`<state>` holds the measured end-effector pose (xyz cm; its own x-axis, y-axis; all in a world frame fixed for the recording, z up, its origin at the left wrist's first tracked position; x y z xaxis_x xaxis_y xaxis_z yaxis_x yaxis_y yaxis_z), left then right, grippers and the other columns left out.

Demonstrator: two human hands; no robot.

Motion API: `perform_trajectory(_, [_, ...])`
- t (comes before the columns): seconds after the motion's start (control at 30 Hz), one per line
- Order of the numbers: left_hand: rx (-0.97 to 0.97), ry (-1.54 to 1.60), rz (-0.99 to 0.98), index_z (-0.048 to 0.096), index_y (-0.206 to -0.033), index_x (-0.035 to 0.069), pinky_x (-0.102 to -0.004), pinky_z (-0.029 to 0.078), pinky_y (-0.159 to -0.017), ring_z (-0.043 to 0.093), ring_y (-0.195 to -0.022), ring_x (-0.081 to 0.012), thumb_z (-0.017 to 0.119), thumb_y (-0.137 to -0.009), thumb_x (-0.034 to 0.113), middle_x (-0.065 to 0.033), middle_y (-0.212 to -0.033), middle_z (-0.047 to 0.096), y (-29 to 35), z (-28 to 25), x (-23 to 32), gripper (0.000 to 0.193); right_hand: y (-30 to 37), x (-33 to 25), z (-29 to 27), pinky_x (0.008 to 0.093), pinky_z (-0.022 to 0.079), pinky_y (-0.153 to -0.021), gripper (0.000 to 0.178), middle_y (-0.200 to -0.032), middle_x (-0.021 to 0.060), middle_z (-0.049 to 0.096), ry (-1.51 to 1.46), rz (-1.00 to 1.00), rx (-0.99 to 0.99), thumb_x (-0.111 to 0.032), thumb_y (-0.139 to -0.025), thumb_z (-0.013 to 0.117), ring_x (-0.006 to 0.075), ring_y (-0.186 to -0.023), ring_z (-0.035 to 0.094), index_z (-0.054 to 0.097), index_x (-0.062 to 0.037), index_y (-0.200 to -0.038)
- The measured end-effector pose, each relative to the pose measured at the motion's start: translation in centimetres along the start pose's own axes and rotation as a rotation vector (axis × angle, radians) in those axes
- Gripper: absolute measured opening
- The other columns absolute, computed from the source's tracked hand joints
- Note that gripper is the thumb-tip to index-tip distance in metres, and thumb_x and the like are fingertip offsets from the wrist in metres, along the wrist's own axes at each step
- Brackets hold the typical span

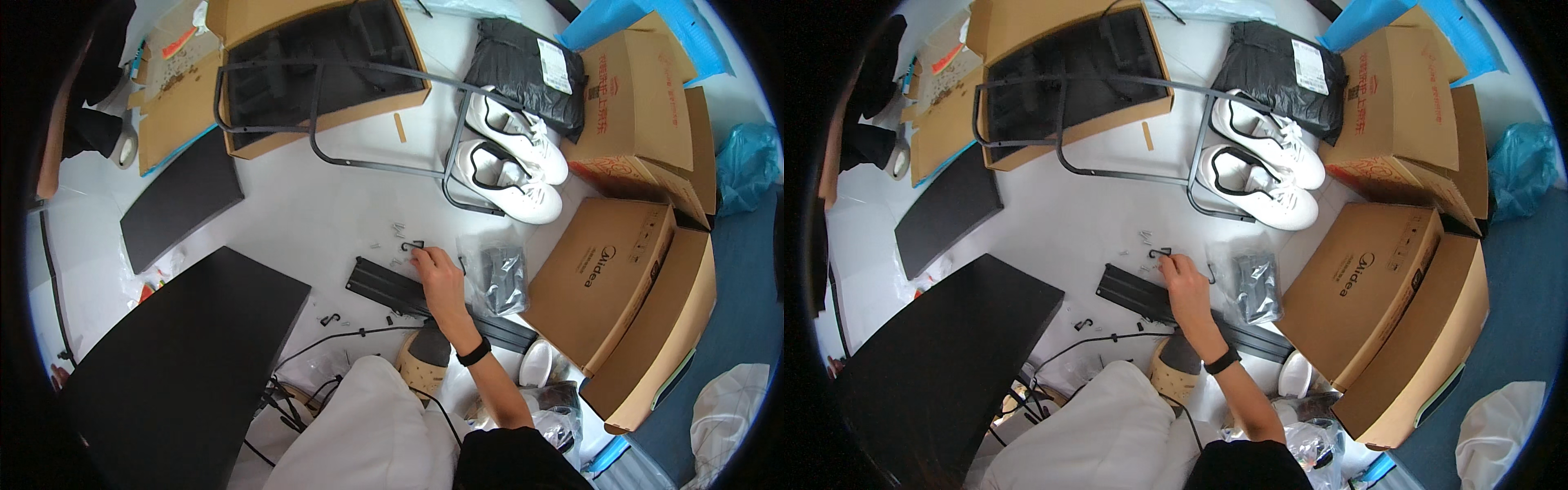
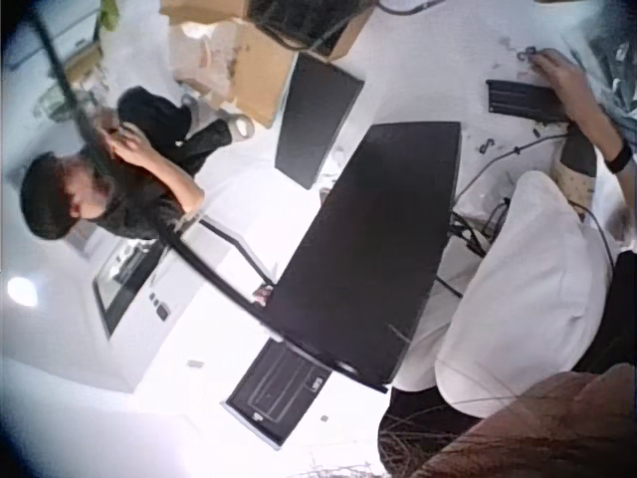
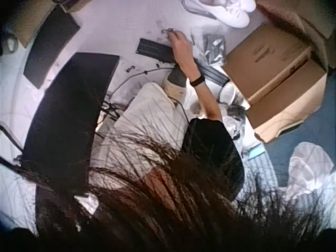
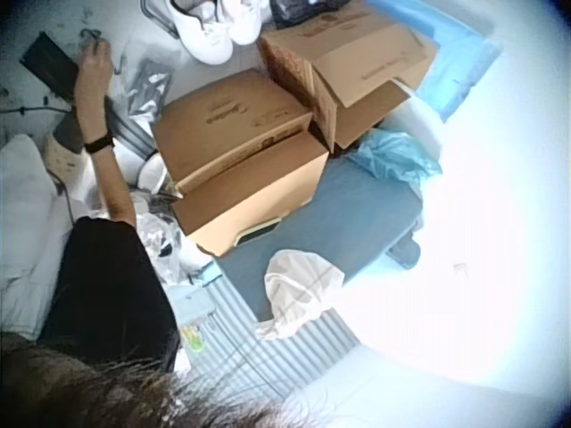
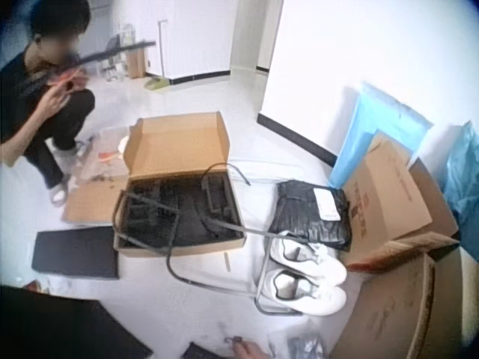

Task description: Assemble a black metal furniture frame by attaching a panel with screws.

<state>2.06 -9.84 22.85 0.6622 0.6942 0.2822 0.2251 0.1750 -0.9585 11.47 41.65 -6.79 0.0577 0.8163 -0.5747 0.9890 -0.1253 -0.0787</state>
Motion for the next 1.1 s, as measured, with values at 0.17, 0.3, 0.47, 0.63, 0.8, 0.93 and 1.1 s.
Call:
perform_trajectory(0.17, [0.027,0.032,-0.001,0.049,-0.121,-0.001,-0.0437,0.060,-0.083,0.070,-0.092,-0.0393,0.058,-0.098,0.013,-0.0304,-0.097,0.067,-0.1,0.3,0.0,0.028,-1.2,0.2,0.0,0.0417,0.052,-0.071,0.016,-0.092,0.0139,0.059,0.201,-0.009,-0.194,-0.009,-0.089,0.062,0.0324,-0.088,0.062,0.059,-0.0021,-0.103])
perform_trajectory(0.3, [0.058,0.040,0.003,0.049,-0.120,-0.001,-0.0433,0.060,-0.083,0.071,-0.091,-0.0385,0.059,-0.098,0.012,-0.0295,-0.096,0.068,-0.9,-1.7,0.6,0.028,-1.3,-0.1,0.4,0.0448,0.051,-0.074,0.014,-0.094,0.0161,0.059,0.226,-0.096,-0.231,-0.008,-0.091,0.054,0.0355,-0.092,0.060,0.055,-0.0009,-0.103])
perform_trajectory(0.47, [0.108,0.090,-0.095,0.049,-0.118,0.000,-0.0426,0.061,-0.081,0.072,-0.087,-0.0353,0.058,-0.097,0.008,-0.0270,-0.093,0.069,0.2,-1.2,3.5,0.024,-0.1,0.5,0.9,0.0481,0.052,-0.075,0.012,-0.090,0.0193,0.060,0.228,-0.225,-0.225,-0.007,-0.083,0.058,0.0388,-0.086,0.061,0.057,0.0004,-0.092])
perform_trajectory(0.63, [0.093,0.119,-0.323,0.046,-0.120,0.001,-0.0453,0.060,-0.080,0.072,-0.082,-0.0321,0.058,-0.097,0.003,-0.0257,-0.092,0.070,-0.1,-0.6,5.5,0.026,-0.1,-0.2,1.2,0.0487,0.053,-0.073,0.016,-0.084,0.0191,0.060,0.316,-0.119,-0.214,-0.009,-0.072,0.066,0.0389,-0.085,0.062,0.057,0.0003,-0.083])
perform_trajectory(0.8, [-0.025,0.211,-0.295,0.045,-0.121,-0.002,-0.0463,0.060,-0.084,0.071,-0.094,-0.0386,0.046,-0.097,-0.009,-0.0276,-0.105,0.066,-0.9,0.0,5.9,0.024,-1.2,-1.8,-0.5,0.0385,0.053,-0.068,0.015,-0.081,0.0184,0.063,0.141,-0.092,-0.239,-0.006,-0.073,0.067,0.0313,-0.076,0.065,0.058,0.0009,-0.083])
perform_trajectory(0.93, [-0.032,0.224,-0.319,0.048,-0.120,-0.003,-0.0443,0.060,-0.086,0.071,-0.095,-0.0380,0.045,-0.095,-0.012,-0.0273,-0.109,0.065,-0.8,0.2,5.4,0.026,-0.4,-12.6,-6.4,0.0291,0.054,-0.073,0.011,-0.088,0.0137,0.069,-0.487,0.126,-0.628,-0.003,-0.082,0.067,0.0181,-0.078,0.068,0.064,0.0006,-0.092])
perform_trajectory(1.1, [0.031,0.193,-0.278,0.050,-0.118,-0.003,-0.0342,0.061,-0.079,0.072,-0.092,-0.0327,0.046,-0.094,-0.013,-0.0262,-0.106,0.068,-0.9,0.6,5.4,0.027,3.6,-24.5,-4.7,0.0276,0.052,-0.082,0.025,-0.102,0.0047,0.067,-0.682,-0.115,-1.423,-0.006,-0.090,0.066,0.0123,-0.093,0.063,0.062,-0.0001,-0.114])
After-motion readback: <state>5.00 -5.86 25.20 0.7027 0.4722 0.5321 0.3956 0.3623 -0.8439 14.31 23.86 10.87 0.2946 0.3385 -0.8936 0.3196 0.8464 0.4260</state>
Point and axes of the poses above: each hand's wrist, its own y-axis away from the middle knuckle, its own z-axis out of the palm, x = y × z, the point moved 4 cm from there along -y, towards the middle knuckle
